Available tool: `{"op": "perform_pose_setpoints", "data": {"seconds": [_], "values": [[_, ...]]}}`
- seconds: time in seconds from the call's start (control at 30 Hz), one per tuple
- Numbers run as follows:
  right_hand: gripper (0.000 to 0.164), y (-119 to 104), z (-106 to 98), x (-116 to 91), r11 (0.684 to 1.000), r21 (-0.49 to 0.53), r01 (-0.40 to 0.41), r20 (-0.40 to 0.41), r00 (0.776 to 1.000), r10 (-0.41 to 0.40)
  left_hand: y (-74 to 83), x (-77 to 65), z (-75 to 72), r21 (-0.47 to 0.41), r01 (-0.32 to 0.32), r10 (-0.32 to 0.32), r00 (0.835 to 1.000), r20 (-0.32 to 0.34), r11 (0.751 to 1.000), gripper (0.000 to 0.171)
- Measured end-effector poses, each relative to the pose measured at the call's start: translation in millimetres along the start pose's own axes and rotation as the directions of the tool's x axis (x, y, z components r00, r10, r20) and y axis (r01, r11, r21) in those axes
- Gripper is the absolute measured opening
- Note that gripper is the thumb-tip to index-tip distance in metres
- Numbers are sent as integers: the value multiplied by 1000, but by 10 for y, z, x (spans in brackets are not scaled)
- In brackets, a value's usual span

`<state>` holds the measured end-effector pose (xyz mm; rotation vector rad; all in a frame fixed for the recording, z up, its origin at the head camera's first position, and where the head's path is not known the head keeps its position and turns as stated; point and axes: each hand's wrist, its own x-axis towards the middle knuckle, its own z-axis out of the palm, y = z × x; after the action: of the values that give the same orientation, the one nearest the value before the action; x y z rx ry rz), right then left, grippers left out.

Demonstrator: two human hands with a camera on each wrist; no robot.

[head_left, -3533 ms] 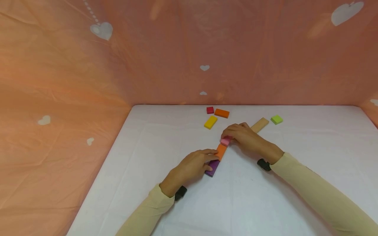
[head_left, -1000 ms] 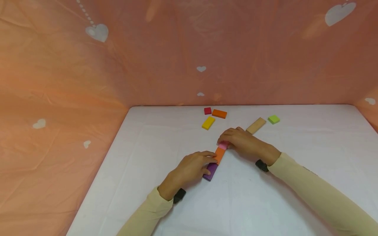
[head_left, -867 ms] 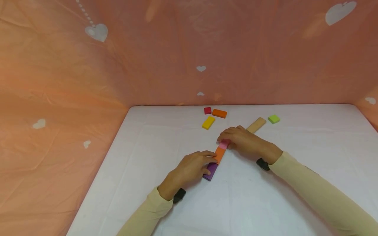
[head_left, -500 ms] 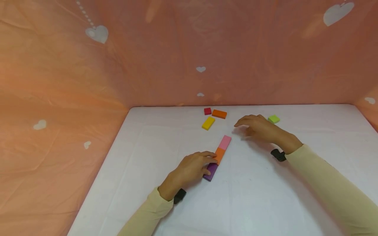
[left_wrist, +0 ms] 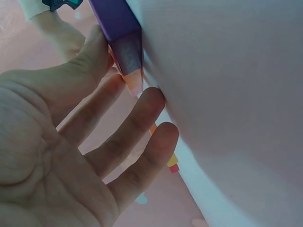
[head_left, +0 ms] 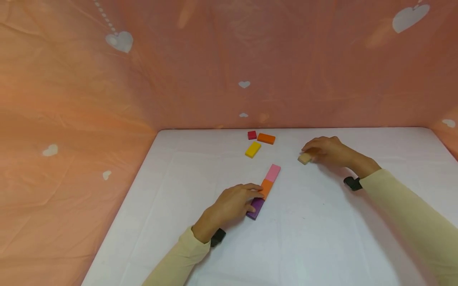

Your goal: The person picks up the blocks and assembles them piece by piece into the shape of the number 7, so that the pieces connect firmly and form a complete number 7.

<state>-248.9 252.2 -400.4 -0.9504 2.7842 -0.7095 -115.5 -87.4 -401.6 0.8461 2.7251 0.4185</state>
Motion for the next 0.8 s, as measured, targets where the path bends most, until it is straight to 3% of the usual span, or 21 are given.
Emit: {"op": "perform_pose_setpoints", "data": {"seconds": [0.27,0.53,0.8], "values": [[35,103,84,32,999,-53,12,-3,1000,-12,-7,-8,-4,20,-11,11,1000,0,1000,42],[34,50,77,47,999,-42,-29,2,1000,29,-20,-8,7,33,-19,19,1000,-16,999,42],[32,80,99,27,997,-72,-20,5,1000,21,0,-3,21,26,-12,12,1000,-7,1000,42]]}}
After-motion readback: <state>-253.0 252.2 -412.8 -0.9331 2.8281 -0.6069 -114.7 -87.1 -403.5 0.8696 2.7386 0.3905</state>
